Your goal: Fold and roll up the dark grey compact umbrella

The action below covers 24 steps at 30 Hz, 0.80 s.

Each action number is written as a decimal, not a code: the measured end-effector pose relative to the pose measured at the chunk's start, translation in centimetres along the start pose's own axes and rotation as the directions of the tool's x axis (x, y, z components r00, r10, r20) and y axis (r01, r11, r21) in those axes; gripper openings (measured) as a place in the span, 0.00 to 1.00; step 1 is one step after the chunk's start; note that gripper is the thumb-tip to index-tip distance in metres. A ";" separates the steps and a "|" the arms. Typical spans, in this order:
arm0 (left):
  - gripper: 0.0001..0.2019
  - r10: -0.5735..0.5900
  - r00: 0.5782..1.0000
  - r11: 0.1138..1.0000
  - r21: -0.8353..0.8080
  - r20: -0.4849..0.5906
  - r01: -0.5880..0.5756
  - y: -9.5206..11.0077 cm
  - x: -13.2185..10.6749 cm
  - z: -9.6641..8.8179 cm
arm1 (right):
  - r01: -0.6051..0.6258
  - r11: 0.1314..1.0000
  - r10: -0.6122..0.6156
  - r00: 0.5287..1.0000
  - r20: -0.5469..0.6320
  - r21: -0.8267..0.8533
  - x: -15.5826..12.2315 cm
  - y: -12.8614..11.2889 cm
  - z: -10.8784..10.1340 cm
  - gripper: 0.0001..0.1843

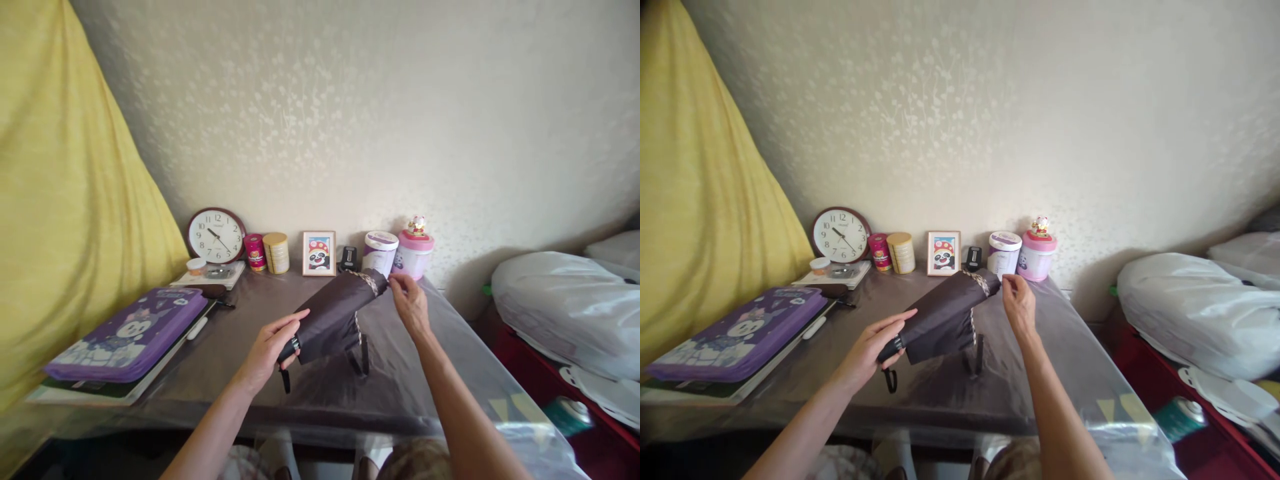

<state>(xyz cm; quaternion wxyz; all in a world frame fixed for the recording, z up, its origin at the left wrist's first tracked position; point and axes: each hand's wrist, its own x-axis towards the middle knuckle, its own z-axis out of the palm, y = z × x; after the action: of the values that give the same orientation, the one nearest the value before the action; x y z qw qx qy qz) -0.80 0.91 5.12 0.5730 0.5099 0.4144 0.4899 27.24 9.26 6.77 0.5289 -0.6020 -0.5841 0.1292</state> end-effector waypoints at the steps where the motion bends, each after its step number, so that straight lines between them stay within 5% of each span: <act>1: 0.28 0.006 1.000 1.000 -0.013 -0.014 -0.006 0.2 -0.1 -0.1 | -0.114 0.991 0.108 0.990 0.095 0.064 0.0 0.7 -0.1 0.18; 3: 0.29 0.018 0.999 0.999 -0.031 -0.040 -0.020 0.6 -0.2 -0.1 | -0.317 0.934 0.239 0.898 0.370 0.166 -0.5 2.1 -0.1 0.19; 5: 0.30 0.029 0.998 0.998 -0.047 -0.057 -0.032 0.9 -0.3 -0.2 | -0.435 0.876 0.244 0.772 0.587 0.208 -1.5 3.2 0.4 0.22; 8: 0.32 0.036 0.997 0.996 -0.081 -0.063 -0.042 1.2 -0.3 -0.2 | -0.540 0.816 0.253 0.656 0.711 0.208 -3.2 4.0 1.6 0.26; 13: 0.32 0.038 0.998 0.992 -0.117 -0.054 -0.044 1.3 -0.2 0.0 | -0.629 0.727 0.148 0.533 0.833 0.274 -4.7 2.9 3.3 0.24; 16: 0.32 0.038 0.998 0.991 -0.128 -0.057 -0.045 1.3 -0.2 0.1 | -0.670 0.678 0.124 0.508 0.852 0.301 -4.8 2.1 3.8 0.19; 24: 0.31 0.008 0.996 0.980 -0.196 -0.084 -0.024 1.0 -0.1 -0.1 | -0.767 0.494 0.173 0.548 0.818 0.409 -4.5 0.4 3.5 0.07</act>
<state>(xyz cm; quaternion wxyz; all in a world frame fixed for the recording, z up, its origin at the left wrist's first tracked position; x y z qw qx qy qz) -1.07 0.86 6.12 0.5991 0.4332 0.3830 0.5538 23.46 7.29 2.89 0.4024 -0.3856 -0.4183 0.7172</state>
